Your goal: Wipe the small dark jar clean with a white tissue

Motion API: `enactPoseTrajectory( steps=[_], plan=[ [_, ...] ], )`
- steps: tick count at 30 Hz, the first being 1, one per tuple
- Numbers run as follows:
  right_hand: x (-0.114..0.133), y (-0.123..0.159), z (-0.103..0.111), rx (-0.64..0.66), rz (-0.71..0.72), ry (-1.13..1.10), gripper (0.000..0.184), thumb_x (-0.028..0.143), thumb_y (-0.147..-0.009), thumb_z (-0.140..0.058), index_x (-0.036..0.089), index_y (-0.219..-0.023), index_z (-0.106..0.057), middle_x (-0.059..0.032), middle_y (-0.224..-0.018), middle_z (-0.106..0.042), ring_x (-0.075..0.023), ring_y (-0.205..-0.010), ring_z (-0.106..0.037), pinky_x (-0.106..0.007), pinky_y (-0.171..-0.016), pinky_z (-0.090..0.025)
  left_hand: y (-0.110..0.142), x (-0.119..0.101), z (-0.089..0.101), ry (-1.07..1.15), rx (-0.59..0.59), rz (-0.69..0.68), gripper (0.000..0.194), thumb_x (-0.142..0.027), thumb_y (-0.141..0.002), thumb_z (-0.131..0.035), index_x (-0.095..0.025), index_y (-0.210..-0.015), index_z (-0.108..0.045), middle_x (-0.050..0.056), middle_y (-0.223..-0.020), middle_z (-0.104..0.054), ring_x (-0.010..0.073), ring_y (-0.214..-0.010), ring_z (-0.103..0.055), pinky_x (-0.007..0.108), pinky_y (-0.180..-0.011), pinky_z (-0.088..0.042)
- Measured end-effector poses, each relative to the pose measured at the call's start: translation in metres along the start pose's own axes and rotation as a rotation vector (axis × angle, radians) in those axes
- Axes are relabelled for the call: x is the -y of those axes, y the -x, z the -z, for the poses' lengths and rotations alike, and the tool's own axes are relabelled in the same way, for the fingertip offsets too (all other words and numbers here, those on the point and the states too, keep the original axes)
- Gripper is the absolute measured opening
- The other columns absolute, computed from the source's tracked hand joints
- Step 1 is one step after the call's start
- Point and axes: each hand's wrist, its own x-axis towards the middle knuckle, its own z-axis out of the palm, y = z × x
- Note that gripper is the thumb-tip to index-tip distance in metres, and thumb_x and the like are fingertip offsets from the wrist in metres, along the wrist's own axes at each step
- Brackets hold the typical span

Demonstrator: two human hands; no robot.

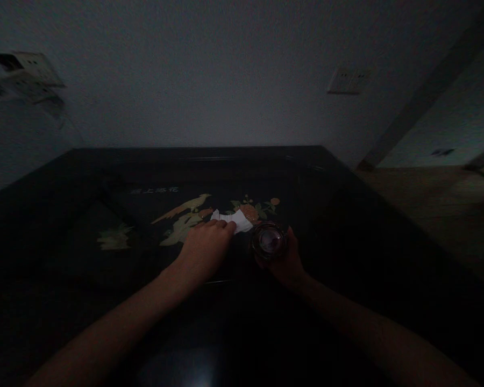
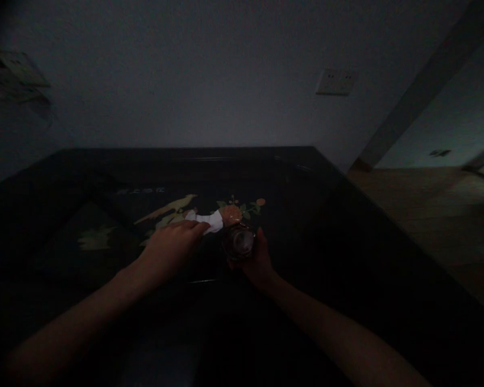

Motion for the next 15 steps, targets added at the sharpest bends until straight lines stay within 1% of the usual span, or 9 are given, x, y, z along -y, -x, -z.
enactPoseTrajectory(
  steps=[3,5,7,9,10,11,13,15],
  plan=[
    [0.003,0.001,-0.002,-0.005,0.045,0.019,0.056,0.069,-0.075,-0.049,0.019,-0.095,-0.066,-0.0039,-0.074,-0.070,-0.0173,-0.059,-0.061,-0.024,-0.041,-0.045,-0.002,-0.004,-0.016,0.074,0.089,-0.077,0.035,-0.005,-0.084,-0.040,-0.017,-0.112,-0.059,0.012,-0.102,-0.067,0.0251,-0.093,-0.065,0.032,-0.071,-0.051],
    [0.008,0.002,-0.005,-0.006,0.073,0.030,0.055,0.068,-0.075,-0.050,0.020,-0.097,-0.065,-0.0041,-0.078,-0.070,-0.0175,-0.060,-0.061,-0.024,-0.041,-0.046,-0.001,-0.009,-0.025,0.146,0.131,-0.173,0.036,-0.009,-0.087,-0.039,-0.018,-0.117,-0.057,0.013,-0.115,-0.063,0.0255,-0.098,-0.064,0.034,-0.074,-0.051],
    [0.014,0.003,-0.007,0.000,0.104,0.052,0.057,0.070,-0.073,-0.049,0.021,-0.098,-0.065,-0.0043,-0.080,-0.070,-0.0178,-0.059,-0.061,-0.025,-0.041,-0.045,0.001,-0.014,-0.034,0.167,0.169,-0.247,0.037,-0.010,-0.089,-0.037,-0.018,-0.120,-0.056,0.013,-0.122,-0.060,0.0276,-0.109,-0.059,0.039,-0.084,-0.049],
    [0.021,0.003,-0.008,0.007,0.121,0.096,0.060,0.074,-0.071,-0.047,0.022,-0.095,-0.066,-0.0046,-0.080,-0.071,-0.0194,-0.063,-0.063,-0.027,-0.047,-0.048,0.004,-0.018,-0.040,0.184,0.182,-0.304,0.041,-0.013,-0.090,-0.037,-0.020,-0.129,-0.050,0.013,-0.133,-0.053,0.0309,-0.126,-0.046,0.049,-0.099,-0.039],
    [0.025,0.003,-0.008,0.009,0.120,0.126,0.062,0.076,-0.071,-0.045,0.022,-0.094,-0.066,-0.0049,-0.080,-0.071,-0.0209,-0.068,-0.065,-0.029,-0.052,-0.050,0.006,-0.019,-0.042,0.203,0.187,-0.326,0.042,-0.018,-0.091,-0.039,-0.022,-0.133,-0.045,0.013,-0.138,-0.049,0.0328,-0.131,-0.039,0.054,-0.103,-0.032],
    [0.028,0.003,-0.008,0.011,0.118,0.159,0.064,0.077,-0.071,-0.042,0.022,-0.093,-0.066,-0.0055,-0.081,-0.071,-0.0227,-0.074,-0.066,-0.031,-0.057,-0.052,0.007,-0.020,-0.043,0.229,0.194,-0.344,0.046,-0.026,-0.091,-0.043,-0.023,-0.137,-0.041,0.014,-0.142,-0.044,0.0348,-0.135,-0.033,0.059,-0.104,-0.025],
    [0.031,0.003,-0.007,0.026,0.115,0.219,0.067,0.078,-0.073,-0.037,0.021,-0.092,-0.066,-0.0073,-0.086,-0.071,-0.0261,-0.085,-0.066,-0.037,-0.068,-0.054,0.010,-0.020,-0.043,0.299,0.222,-0.380,0.063,-0.044,-0.086,-0.052,-0.025,-0.142,-0.031,0.016,-0.147,-0.035,0.0384,-0.138,-0.024,0.067,-0.105,-0.012],
    [0.032,0.001,-0.005,0.039,0.126,0.253,0.066,0.077,-0.075,-0.035,0.021,-0.094,-0.066,-0.0086,-0.092,-0.071,-0.0280,-0.095,-0.065,-0.040,-0.076,-0.053,0.012,-0.019,-0.036,0.388,0.251,-0.408,0.080,-0.060,-0.079,-0.054,-0.025,-0.145,-0.025,0.017,-0.150,-0.028,0.0396,-0.139,-0.018,0.069,-0.104,-0.002]
  ],
)
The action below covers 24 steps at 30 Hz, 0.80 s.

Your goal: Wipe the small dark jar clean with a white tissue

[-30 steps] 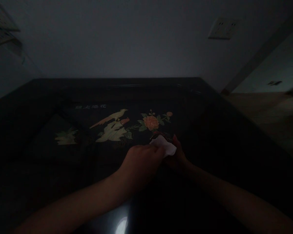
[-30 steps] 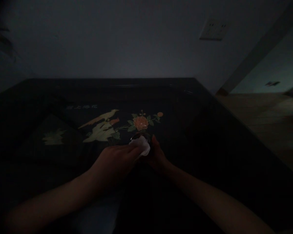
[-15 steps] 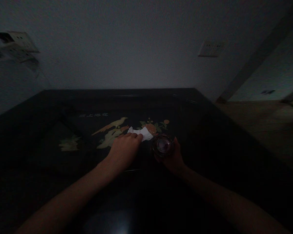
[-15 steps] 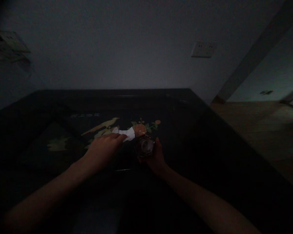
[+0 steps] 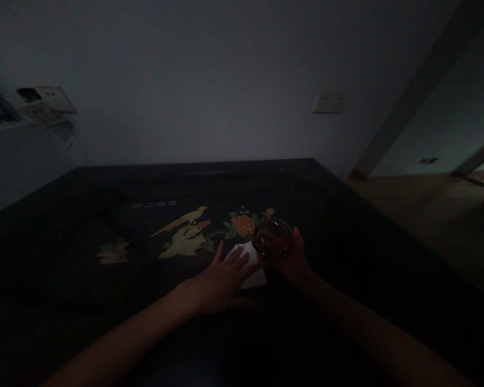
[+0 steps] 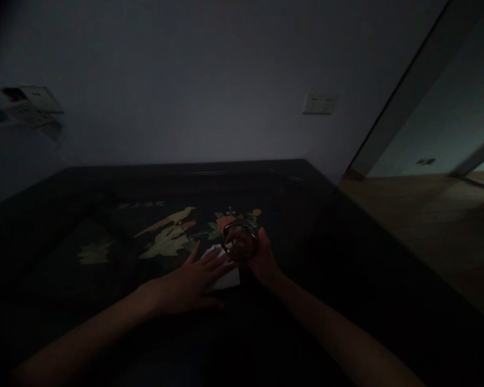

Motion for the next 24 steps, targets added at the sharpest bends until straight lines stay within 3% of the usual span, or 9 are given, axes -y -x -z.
enactPoseTrajectory(
  steps=[3,5,8,10,14,18,21,24],
  plan=[
    [-0.002,-0.003,0.001,-0.045,0.056,0.020,0.059,0.073,-0.076,-0.039,0.023,-0.097,-0.064,-0.0077,-0.100,-0.071,-0.0274,-0.103,-0.063,-0.042,-0.087,-0.050,0.005,-0.001,0.017,0.142,-0.034,-0.051,0.080,-0.064,-0.078,-0.051,-0.026,-0.145,-0.026,0.015,-0.151,-0.026,0.0364,-0.140,-0.019,0.063,-0.107,-0.001],
    [-0.001,-0.004,0.001,-0.054,0.093,0.031,0.055,0.070,-0.076,-0.045,0.024,-0.102,-0.061,-0.0070,-0.107,-0.069,-0.0263,-0.104,-0.062,-0.041,-0.089,-0.049,0.008,0.003,0.031,0.237,-0.079,-0.075,0.062,-0.053,-0.085,-0.050,-0.026,-0.139,-0.038,0.011,-0.147,-0.038,0.0311,-0.136,-0.032,0.052,-0.111,-0.015],
    [0.007,-0.003,-0.002,0.025,0.112,0.072,0.055,0.065,-0.076,-0.053,0.025,-0.113,-0.056,-0.0076,-0.116,-0.065,-0.0249,-0.103,-0.063,-0.039,-0.082,-0.052,0.010,0.016,0.048,0.414,-0.267,-0.022,0.035,-0.043,-0.090,-0.046,-0.026,-0.116,-0.063,0.006,-0.117,-0.066,0.0256,-0.109,-0.059,0.040,-0.099,-0.037],
    [0.014,-0.001,-0.005,0.083,0.113,0.107,0.057,0.062,-0.076,-0.056,0.025,-0.119,-0.054,-0.0079,-0.115,-0.065,-0.0228,-0.097,-0.064,-0.036,-0.078,-0.053,0.009,0.023,0.052,0.549,-0.413,0.060,0.032,-0.043,-0.088,-0.049,-0.025,-0.109,-0.067,0.006,-0.108,-0.069,0.0246,-0.100,-0.062,0.038,-0.093,-0.042],
    [0.022,0.004,-0.011,0.174,0.083,0.186,0.062,0.061,-0.073,-0.061,0.024,-0.122,-0.054,-0.0098,-0.117,-0.064,-0.0223,-0.093,-0.065,-0.035,-0.078,-0.052,0.005,0.022,0.040,0.984,-0.539,0.171,0.039,-0.045,-0.086,-0.054,-0.027,-0.119,-0.060,0.005,-0.127,-0.059,0.0246,-0.116,-0.054,0.039,-0.099,-0.040],
    [0.024,0.007,-0.016,0.167,0.113,0.383,0.054,0.062,-0.077,-0.056,0.023,-0.114,-0.058,-0.0104,-0.117,-0.062,-0.0231,-0.095,-0.063,-0.035,-0.078,-0.051,0.004,0.005,0.016,1.485,-0.458,0.136,0.048,-0.047,-0.079,-0.062,-0.026,-0.122,-0.057,0.006,-0.137,-0.050,0.0273,-0.121,-0.050,0.043,-0.100,-0.041],
    [0.028,0.011,-0.022,0.169,0.161,0.619,0.054,0.067,-0.078,-0.051,0.020,-0.103,-0.061,-0.0088,-0.103,-0.066,-0.0228,-0.091,-0.063,-0.036,-0.079,-0.049,0.005,-0.005,0.002,1.616,-0.388,0.100,0.052,-0.044,-0.075,-0.069,-0.023,-0.121,-0.056,0.009,-0.130,-0.056,0.0270,-0.120,-0.051,0.043,-0.102,-0.038],
    [0.032,0.014,-0.028,0.241,0.164,0.784,0.056,0.068,-0.079,-0.048,0.018,-0.099,-0.064,-0.0088,-0.099,-0.067,-0.0235,-0.093,-0.062,-0.035,-0.081,-0.046,0.006,-0.011,-0.009,1.596,-0.375,0.151,0.057,-0.044,-0.072,-0.072,-0.019,-0.120,-0.054,0.011,-0.123,-0.059,0.0278,-0.118,-0.052,0.043,-0.103,-0.037]
  ],
)
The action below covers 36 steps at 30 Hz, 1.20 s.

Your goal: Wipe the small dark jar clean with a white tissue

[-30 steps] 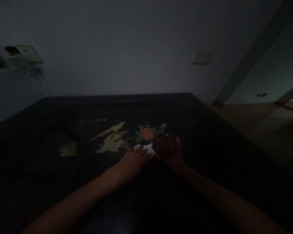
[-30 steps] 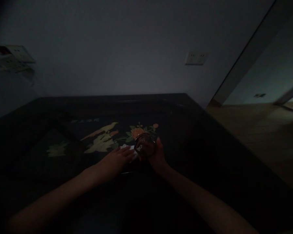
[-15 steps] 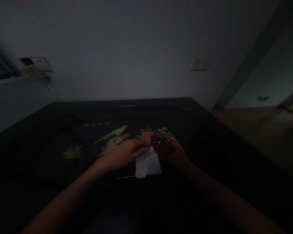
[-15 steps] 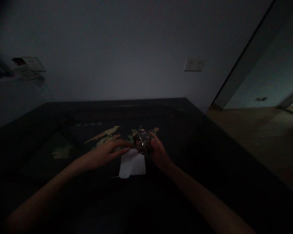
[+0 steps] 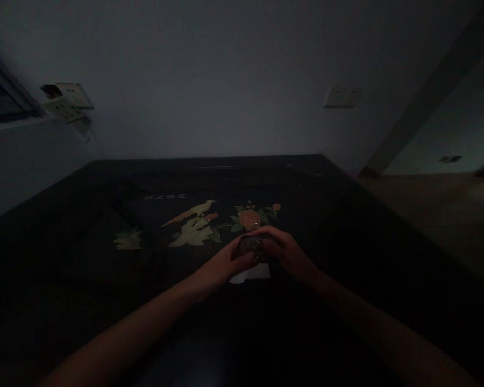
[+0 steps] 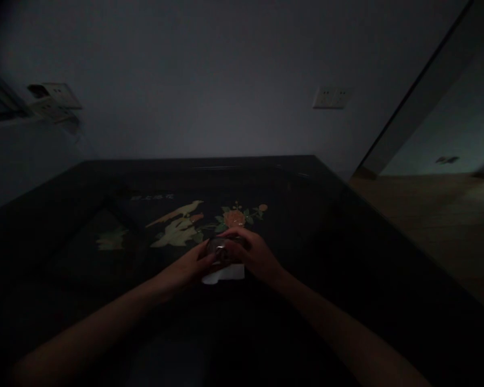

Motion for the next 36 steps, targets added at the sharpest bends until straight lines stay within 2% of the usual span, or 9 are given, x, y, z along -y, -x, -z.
enactPoseTrajectory(
  steps=[3,7,12,20,25,28,30,32,36],
  plan=[
    [0.004,0.002,-0.003,0.051,-0.003,0.075,0.055,0.066,-0.081,-0.047,0.017,-0.101,-0.063,-0.0095,-0.101,-0.068,-0.0235,-0.093,-0.063,-0.034,-0.081,-0.045,0.002,0.009,-0.002,-0.010,-0.040,0.004,0.060,-0.044,-0.072,-0.072,-0.016,-0.121,-0.051,0.013,-0.120,-0.060,0.0285,-0.115,-0.053,0.043,-0.102,-0.035],
    [0.006,0.003,-0.006,0.067,0.009,0.195,0.060,0.070,-0.083,-0.037,0.017,-0.098,-0.061,-0.0094,-0.096,-0.067,-0.0229,-0.089,-0.061,-0.034,-0.078,-0.044,0.004,0.018,-0.004,0.112,0.032,-0.051,0.058,-0.044,-0.074,-0.071,-0.016,-0.122,-0.053,0.014,-0.121,-0.059,0.0272,-0.113,-0.055,0.043,-0.102,-0.035],
    [0.007,0.004,-0.005,0.076,0.010,0.270,0.055,0.067,-0.087,-0.029,0.019,-0.095,-0.054,-0.0060,-0.085,-0.063,-0.0195,-0.077,-0.059,-0.030,-0.068,-0.042,0.004,0.021,-0.005,0.122,0.013,0.001,0.058,-0.039,-0.067,-0.077,-0.016,-0.117,-0.058,0.012,-0.116,-0.063,0.0273,-0.109,-0.058,0.043,-0.102,-0.035],
    [0.004,0.003,-0.006,0.043,0.054,0.316,0.050,0.064,-0.088,-0.033,0.019,-0.102,-0.050,-0.0092,-0.095,-0.063,-0.0226,-0.087,-0.059,-0.033,-0.076,-0.043,0.002,0.014,-0.007,0.122,-0.051,-0.051,0.064,-0.033,-0.065,-0.079,-0.019,-0.122,-0.055,0.012,-0.121,-0.061,0.0287,-0.114,-0.056,0.045,-0.104,-0.034],
    [0.001,0.000,0.007,-0.015,0.088,0.458,0.056,0.065,-0.087,-0.034,0.018,-0.111,-0.051,-0.0101,-0.095,-0.063,-0.0231,-0.084,-0.061,-0.035,-0.074,-0.045,0.003,0.017,0.006,0.267,-0.062,-0.065,0.052,-0.040,-0.071,-0.073,-0.012,-0.113,-0.061,0.015,-0.117,-0.064,0.0286,-0.113,-0.057,0.044,-0.106,-0.034],
    [-0.003,-0.004,0.013,-0.038,0.047,0.475,0.041,0.053,-0.090,-0.043,0.018,-0.106,-0.056,-0.0083,-0.091,-0.066,-0.0218,-0.083,-0.063,-0.035,-0.074,-0.047,0.007,0.020,0.023,0.370,-0.159,-0.077,0.047,-0.044,-0.072,-0.071,-0.013,-0.107,-0.064,0.013,-0.114,-0.065,0.0279,-0.110,-0.059,0.043,-0.102,-0.040],
    [-0.007,-0.004,0.011,0.028,0.070,0.494,0.030,0.044,-0.089,-0.050,0.019,-0.103,-0.059,-0.0083,-0.097,-0.067,-0.0218,-0.089,-0.064,-0.036,-0.079,-0.049,0.011,0.022,0.035,0.382,-0.221,-0.111,0.054,-0.052,-0.069,-0.070,-0.015,-0.108,-0.063,0.013,-0.114,-0.065,0.0300,-0.109,-0.059,0.045,-0.098,-0.043],
    [-0.013,-0.001,0.004,0.173,0.101,0.528,0.030,0.037,-0.087,-0.056,0.020,-0.111,-0.059,-0.0104,-0.112,-0.065,-0.0238,-0.105,-0.061,-0.040,-0.091,-0.047,0.015,0.023,0.045,0.304,-0.272,-0.190,0.062,-0.059,-0.066,-0.069,-0.016,-0.110,-0.062,0.013,-0.114,-0.065,0.0311,-0.110,-0.058,0.046,-0.095,-0.045],
    [-0.024,0.009,-0.015,0.406,0.061,0.654,0.070,0.032,-0.073,-0.073,0.014,-0.134,-0.044,-0.0213,-0.146,-0.036,-0.0319,-0.135,-0.034,-0.048,-0.108,-0.034,0.018,0.026,0.060,0.134,-0.342,-0.280,0.074,-0.060,-0.058,-0.074,-0.018,-0.117,-0.058,0.010,-0.109,-0.067,0.0296,-0.104,-0.060,0.042,-0.091,-0.048]
  ],
)
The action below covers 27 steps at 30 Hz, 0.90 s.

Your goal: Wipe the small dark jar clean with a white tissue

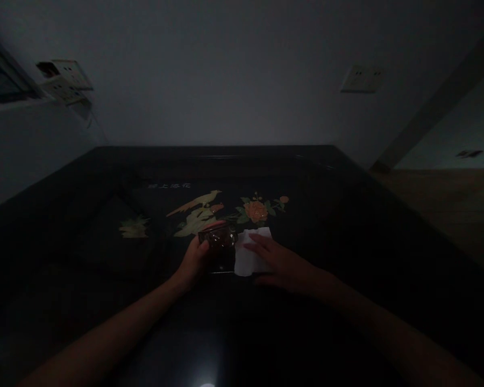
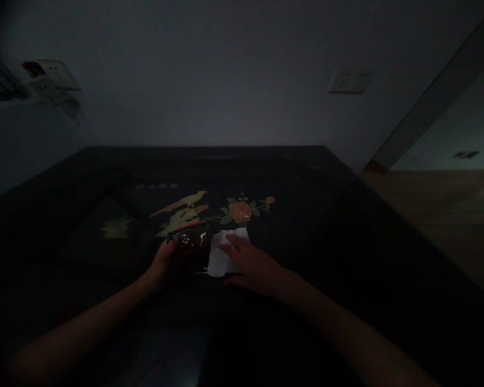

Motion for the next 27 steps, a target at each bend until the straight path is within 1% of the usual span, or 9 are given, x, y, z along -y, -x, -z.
enactPoseTrajectory(
  steps=[2,5,9,12,17,19,21,24,27],
  plan=[
    [0.000,0.000,-0.010,0.012,-0.002,0.041,0.081,0.031,-0.069,-0.076,0.015,-0.139,-0.038,-0.0217,-0.151,-0.026,-0.0324,-0.140,-0.023,-0.049,-0.110,-0.029,-0.002,0.003,0.003,0.003,0.014,-0.007,0.072,-0.061,-0.060,-0.072,-0.019,-0.117,-0.058,0.010,-0.110,-0.066,0.0291,-0.105,-0.060,0.042,-0.091,-0.048],
    [-0.001,-0.004,-0.021,-0.036,-0.017,0.081,0.083,0.030,-0.071,-0.073,0.017,-0.142,-0.032,-0.0203,-0.152,-0.024,-0.0314,-0.141,-0.020,-0.050,-0.111,-0.028,-0.004,0.009,0.004,0.046,0.055,0.010,0.066,-0.063,-0.065,-0.067,-0.020,-0.114,-0.060,0.011,-0.115,-0.064,0.0302,-0.110,-0.058,0.044,-0.092,-0.047],
    [0.002,-0.010,-0.030,-0.082,-0.105,0.180,0.075,0.024,-0.075,-0.066,0.012,-0.141,-0.033,-0.0217,-0.148,-0.032,-0.0329,-0.137,-0.029,-0.051,-0.110,-0.030,-0.001,0.011,0.000,0.099,0.081,0.063,0.064,-0.061,-0.067,-0.067,-0.018,-0.113,-0.061,0.012,-0.116,-0.063,0.0321,-0.112,-0.056,0.049,-0.095,-0.045],
    [0.004,-0.013,-0.033,-0.124,-0.165,0.245,0.070,0.015,-0.074,-0.061,0.009,-0.139,-0.038,-0.0220,-0.143,-0.041,-0.0343,-0.132,-0.039,-0.052,-0.107,-0.033,0.000,0.010,-0.001,0.127,0.103,0.073,0.060,-0.057,-0.069,-0.068,-0.017,-0.113,-0.061,0.013,-0.115,-0.064,0.0309,-0.112,-0.056,0.048,-0.098,-0.043],
    [-0.008,-0.014,-0.028,-0.230,-0.200,0.241,0.056,0.005,-0.077,-0.049,0.017,-0.132,-0.051,-0.0149,-0.131,-0.057,-0.0301,-0.121,-0.052,-0.050,-0.101,-0.041,-0.002,0.008,-0.002,0.135,0.084,0.099,0.063,-0.045,-0.065,-0.077,-0.019,-0.119,-0.058,0.010,-0.115,-0.065,0.0265,-0.111,-0.058,0.042,-0.104,-0.038],
    [-0.018,-0.013,-0.021,-0.270,-0.227,0.162,0.055,0.003,-0.076,-0.047,0.021,-0.128,-0.055,-0.0108,-0.126,-0.062,-0.0277,-0.114,-0.058,-0.049,-0.099,-0.042,-0.003,0.008,-0.004,0.141,0.081,0.122,0.067,-0.041,-0.062,-0.080,-0.019,-0.120,-0.056,0.009,-0.115,-0.065,0.0255,-0.111,-0.058,0.040,-0.105,-0.037],
    [-0.028,-0.012,-0.010,-0.357,-0.262,-0.004,0.053,0.004,-0.078,-0.045,0.026,-0.125,-0.057,-0.0065,-0.119,-0.067,-0.0265,-0.106,-0.063,-0.049,-0.095,-0.045,-0.002,0.007,-0.005,0.146,0.072,0.133,0.069,-0.040,-0.060,-0.081,-0.019,-0.120,-0.056,0.009,-0.115,-0.065,0.0249,-0.112,-0.058,0.039,-0.106,-0.035],
    [-0.037,-0.011,0.008,-0.573,-0.252,-0.371,0.034,0.022,-0.085,-0.050,0.023,-0.116,-0.063,-0.0049,-0.114,-0.069,-0.0270,-0.104,-0.064,-0.046,-0.091,-0.048,0.000,0.006,-0.009,0.174,0.045,0.131,0.060,-0.039,-0.063,-0.079,-0.016,-0.115,-0.060,0.009,-0.116,-0.065,0.0252,-0.117,-0.055,0.038,-0.108,-0.033],
    [-0.035,-0.009,0.022,-0.721,-0.244,-0.599,0.032,0.036,-0.086,-0.052,0.020,-0.111,-0.065,-0.0054,-0.110,-0.070,-0.0270,-0.103,-0.063,-0.045,-0.093,-0.047,0.002,0.008,-0.015,0.259,0.066,0.143,0.049,-0.040,-0.071,-0.073,-0.016,-0.111,-0.061,0.009,-0.123,-0.061,0.0256,-0.123,-0.050,0.040,-0.109,-0.033]
  ],
)
